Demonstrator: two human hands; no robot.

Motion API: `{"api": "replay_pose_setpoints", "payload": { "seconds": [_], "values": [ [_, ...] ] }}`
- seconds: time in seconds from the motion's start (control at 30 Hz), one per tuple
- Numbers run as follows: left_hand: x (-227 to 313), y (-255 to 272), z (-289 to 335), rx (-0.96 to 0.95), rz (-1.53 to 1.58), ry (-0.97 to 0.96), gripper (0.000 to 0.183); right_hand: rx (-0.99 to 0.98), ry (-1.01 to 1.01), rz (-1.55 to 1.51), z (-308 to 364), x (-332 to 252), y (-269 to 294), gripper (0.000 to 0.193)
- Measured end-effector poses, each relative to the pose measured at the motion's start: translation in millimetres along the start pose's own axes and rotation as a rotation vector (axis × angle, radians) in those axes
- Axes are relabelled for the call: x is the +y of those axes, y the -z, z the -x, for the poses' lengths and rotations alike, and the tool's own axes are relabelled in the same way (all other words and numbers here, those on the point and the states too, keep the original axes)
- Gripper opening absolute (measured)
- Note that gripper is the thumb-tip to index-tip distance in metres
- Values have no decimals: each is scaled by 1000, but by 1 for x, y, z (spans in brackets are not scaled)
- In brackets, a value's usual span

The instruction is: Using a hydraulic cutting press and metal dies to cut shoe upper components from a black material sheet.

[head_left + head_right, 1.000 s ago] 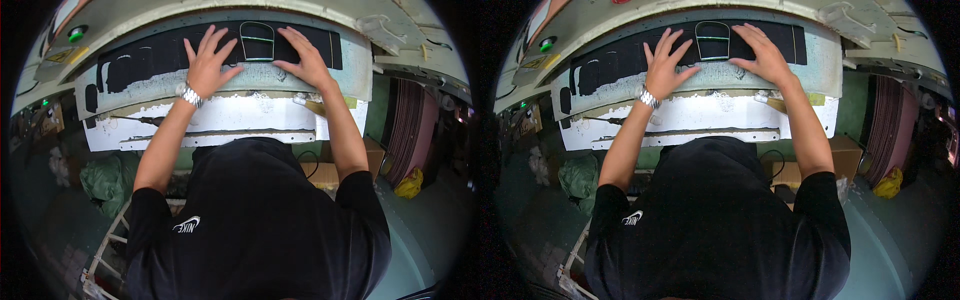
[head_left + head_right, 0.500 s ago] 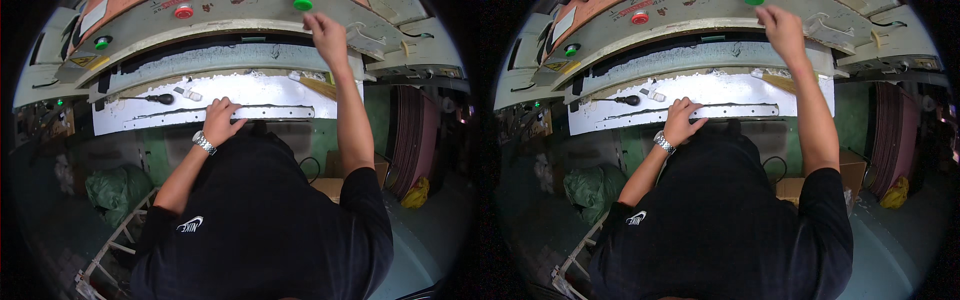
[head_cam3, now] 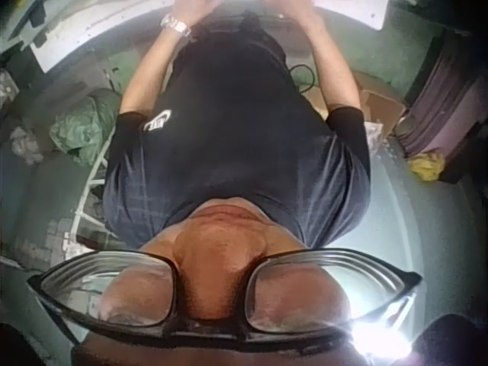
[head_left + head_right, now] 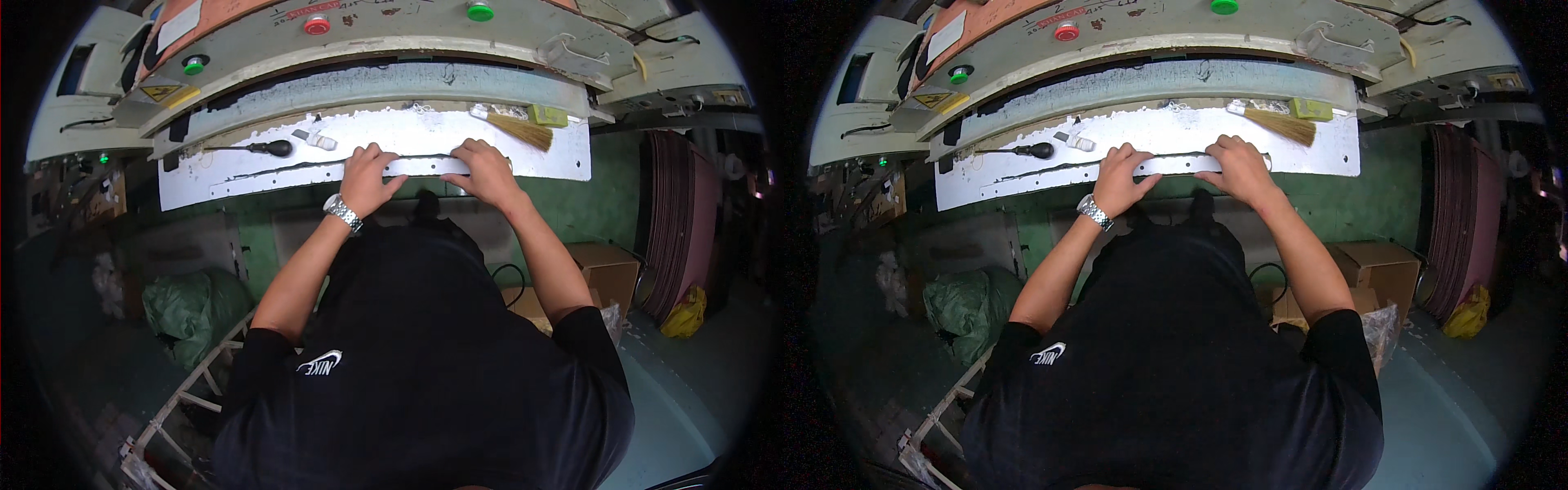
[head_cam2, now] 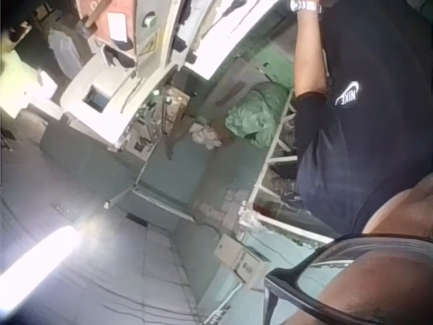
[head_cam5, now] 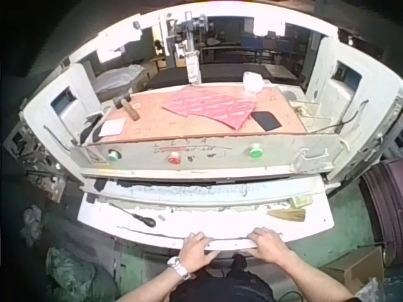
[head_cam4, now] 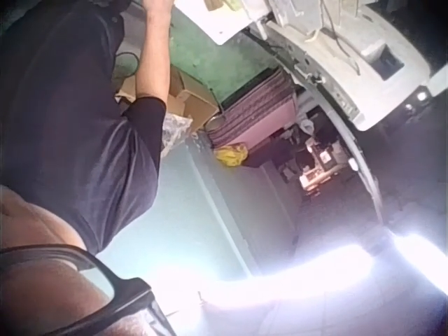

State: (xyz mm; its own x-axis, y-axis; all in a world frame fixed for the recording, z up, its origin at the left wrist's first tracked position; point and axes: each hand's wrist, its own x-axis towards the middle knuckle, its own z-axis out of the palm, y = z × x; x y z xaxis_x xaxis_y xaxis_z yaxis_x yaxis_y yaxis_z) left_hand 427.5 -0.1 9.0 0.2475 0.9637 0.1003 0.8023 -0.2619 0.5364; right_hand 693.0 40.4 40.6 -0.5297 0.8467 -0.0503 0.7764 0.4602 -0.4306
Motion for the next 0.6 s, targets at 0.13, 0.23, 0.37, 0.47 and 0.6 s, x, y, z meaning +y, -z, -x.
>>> {"api": "replay_pose_setpoints", "payload": {
  "seconds": [0.13, 0.23, 0.37, 0.47, 0.6],
  "values": [
    [-1, -4, -3, 7, -8, 7, 38, 20, -16, 40, 0, 2, -7, 40],
    [-4, -5, -7, 10, -23, 5, 37, 16, -26, 60, -4, 1, -7, 42],
    [-5, -7, -11, 17, -35, 4, 37, 6, -45, 91, -7, 1, -11, 43],
    [-6, -8, -9, 25, -41, 0, 36, 21, -30, 98, -5, -1, -16, 44],
    [-1, -4, -10, 23, -68, 21, 35, 18, -37, 119, -5, -5, -11, 47]
  ]
}}
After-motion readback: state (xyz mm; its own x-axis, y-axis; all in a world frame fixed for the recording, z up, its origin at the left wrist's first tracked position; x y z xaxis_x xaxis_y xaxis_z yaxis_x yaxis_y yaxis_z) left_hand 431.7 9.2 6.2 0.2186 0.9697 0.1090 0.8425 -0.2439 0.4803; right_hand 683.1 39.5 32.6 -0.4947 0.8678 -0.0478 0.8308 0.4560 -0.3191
